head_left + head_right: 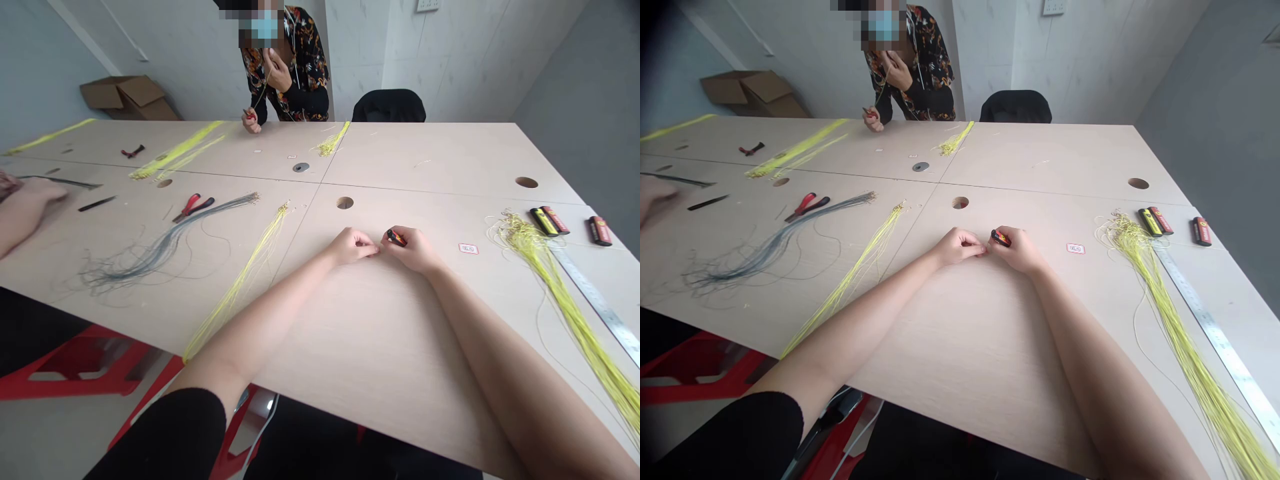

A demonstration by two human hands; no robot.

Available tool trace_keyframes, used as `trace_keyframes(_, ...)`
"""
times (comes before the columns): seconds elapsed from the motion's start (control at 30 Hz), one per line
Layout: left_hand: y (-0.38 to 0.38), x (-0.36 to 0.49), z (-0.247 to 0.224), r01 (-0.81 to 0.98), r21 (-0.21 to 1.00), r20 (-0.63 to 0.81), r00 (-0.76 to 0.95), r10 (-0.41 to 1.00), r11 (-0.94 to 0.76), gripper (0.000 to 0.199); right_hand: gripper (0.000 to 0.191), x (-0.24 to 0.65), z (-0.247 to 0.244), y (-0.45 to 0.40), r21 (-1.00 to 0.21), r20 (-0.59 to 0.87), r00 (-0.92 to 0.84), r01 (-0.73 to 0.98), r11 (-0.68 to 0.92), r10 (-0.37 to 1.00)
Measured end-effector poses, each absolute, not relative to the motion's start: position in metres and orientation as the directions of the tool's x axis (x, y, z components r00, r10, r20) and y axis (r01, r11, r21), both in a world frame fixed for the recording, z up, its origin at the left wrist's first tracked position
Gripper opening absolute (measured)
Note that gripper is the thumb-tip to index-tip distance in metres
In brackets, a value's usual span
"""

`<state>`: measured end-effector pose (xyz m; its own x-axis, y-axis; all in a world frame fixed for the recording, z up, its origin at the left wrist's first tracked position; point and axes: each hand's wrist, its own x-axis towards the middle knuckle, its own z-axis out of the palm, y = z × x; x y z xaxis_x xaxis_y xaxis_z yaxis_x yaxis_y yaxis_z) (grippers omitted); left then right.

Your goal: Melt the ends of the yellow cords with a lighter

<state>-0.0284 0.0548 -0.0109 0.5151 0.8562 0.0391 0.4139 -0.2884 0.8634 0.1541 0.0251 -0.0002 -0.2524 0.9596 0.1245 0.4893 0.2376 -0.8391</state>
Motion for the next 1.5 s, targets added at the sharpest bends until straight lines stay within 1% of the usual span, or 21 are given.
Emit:
trace_keyframes(0.1,0.0543,-0.0281,-0.0095,0.422,0.857,0.021,0.544,0.839,-0.296,0.026,0.014,0.1543,-0.0007,0.0254,-0.835,0.128,-0.260,0.492,0.245,0.957)
trace_keyframes(0.47,0.0544,-0.0274,-0.0088,0.429,0.859,0.013,0.529,0.849,-0.280,0.023,0.014,0.1535,-0.0004,0.0250,-0.830,0.129,-0.253,0.502,0.244,0.959)
trace_keyframes(0.93,0.0557,-0.0279,-0.0109,0.401,0.872,0.028,0.532,0.846,-0.280,0.027,0.015,0.1534,0.0012,0.0246,-0.829,0.114,-0.247,0.510,0.229,0.962)
trace_keyframes(1.5,0.0550,-0.0280,-0.0099,0.383,0.886,0.021,0.529,0.848,-0.261,0.025,0.013,0.1533,0.0016,0.0241,-0.826,0.131,-0.249,0.507,0.245,0.960)
